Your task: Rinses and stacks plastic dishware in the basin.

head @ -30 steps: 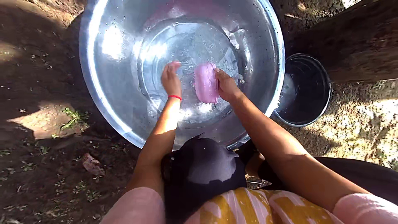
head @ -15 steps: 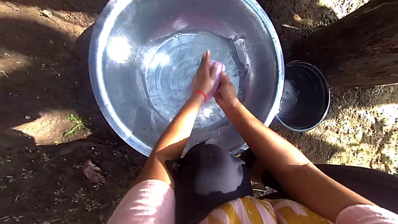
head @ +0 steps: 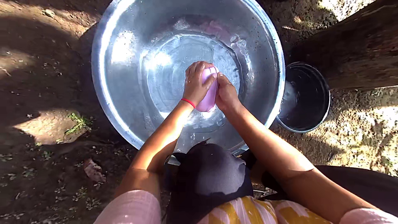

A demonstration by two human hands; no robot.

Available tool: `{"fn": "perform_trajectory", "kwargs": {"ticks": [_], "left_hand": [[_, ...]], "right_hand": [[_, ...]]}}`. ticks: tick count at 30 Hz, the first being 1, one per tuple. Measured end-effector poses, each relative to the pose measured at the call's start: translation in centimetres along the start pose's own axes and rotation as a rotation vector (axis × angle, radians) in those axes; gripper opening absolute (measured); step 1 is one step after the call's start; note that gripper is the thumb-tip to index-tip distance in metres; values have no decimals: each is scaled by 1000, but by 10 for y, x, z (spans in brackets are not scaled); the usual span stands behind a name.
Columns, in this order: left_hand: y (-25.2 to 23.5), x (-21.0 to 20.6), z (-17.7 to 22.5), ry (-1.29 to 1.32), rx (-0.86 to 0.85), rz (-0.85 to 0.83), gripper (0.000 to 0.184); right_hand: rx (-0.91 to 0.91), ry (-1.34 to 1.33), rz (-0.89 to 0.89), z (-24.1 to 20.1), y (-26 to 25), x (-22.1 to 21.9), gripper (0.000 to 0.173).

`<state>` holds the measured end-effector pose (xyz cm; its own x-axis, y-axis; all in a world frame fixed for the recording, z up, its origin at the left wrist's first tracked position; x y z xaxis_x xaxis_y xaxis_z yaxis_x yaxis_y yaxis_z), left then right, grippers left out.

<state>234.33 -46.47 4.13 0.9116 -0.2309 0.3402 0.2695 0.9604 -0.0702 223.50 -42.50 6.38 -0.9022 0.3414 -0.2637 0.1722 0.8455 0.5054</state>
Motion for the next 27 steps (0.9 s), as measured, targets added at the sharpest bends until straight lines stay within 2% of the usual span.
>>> {"fn": "perform_trajectory", "kwargs": {"ticks": [1, 3, 5, 8, 9, 10, 11, 12, 13, 14, 15, 16, 18, 19, 20, 21, 22, 23, 24, 27], "left_hand": [[-5, 2, 2, 48, 50, 47, 33], [-20, 6, -2, 183, 188, 78, 37], [-22, 11, -23, 276, 415, 156, 42], [11, 25, -94, 122, 661, 497, 47], [25, 19, -110, 202, 722, 608, 45], [33, 6, -116, 416, 774, 719, 39], [38, -8, -114, 739, 781, 765, 33], [40, -18, -100, 1080, 760, 729, 33], [37, -24, -79, 1286, 727, 670, 37], [31, -26, -51, 1352, 665, 589, 42], [25, -28, -22, 1272, 552, 520, 43], [20, -32, 2, 1070, 377, 474, 42], [14, -36, 33, 476, 29, 336, 39], [11, -26, 52, 158, 16, 169, 36], [7, -6, 79, -115, 160, -99, 39], [2, -1, 80, -298, 198, -172, 42], [3, -18, 42, -333, -1, 118, 39], [0, -24, 16, -289, -91, 249, 38], [-1, -23, 3, -212, -119, 272, 37], [7, -3, -13, 117, -31, 91, 39]], "right_hand": [[17, 21, -6, 0, 2, -4, 32], [36, 58, -35, -4, 1, -8, 31], [23, 86, -67, -12, -3, -4, 29], [-36, 67, -3, -34, -9, 8, 31], [-54, 49, 41, -41, -11, 13, 32], [-67, 20, 84, -46, -13, 17, 32], [-72, -7, 116, -48, -15, 21, 33], [-70, -41, 146, -48, -18, 25, 34], [-69, -77, 184, -46, -20, 27, 34], [-63, -112, 224, -44, -21, 28, 33], [-61, -154, 261, -43, -21, 26, 32], [-64, -201, 295, -41, -19, 23, 30], [-87, -297, 331, -38, -12, 11, 30], [-92, -341, 340, -38, -8, 2, 29], [-92, -384, 351, -39, -4, -5, 28], [-97, -410, 352, -41, -1, -10, 27], [-106, -407, 336, -45, 3, -12, 28], [-108, -396, 318, -47, 5, -13, 29], [-108, -395, 300, -48, 7, -14, 29], [-98, -375, 287, -50, 10, -8, 27]]}}
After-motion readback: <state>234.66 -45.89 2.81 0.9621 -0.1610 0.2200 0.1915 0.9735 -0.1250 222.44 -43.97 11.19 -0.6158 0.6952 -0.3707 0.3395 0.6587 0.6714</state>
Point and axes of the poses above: each hand's wrist, its own y-axis away from the middle knuckle, its own x-axis out of the back of the hand, z = x × y, the point moved 1 cm from there along -y, towards the middle knuckle, and after that the axes turned 5 degrees about y, right-handed, at the moved point
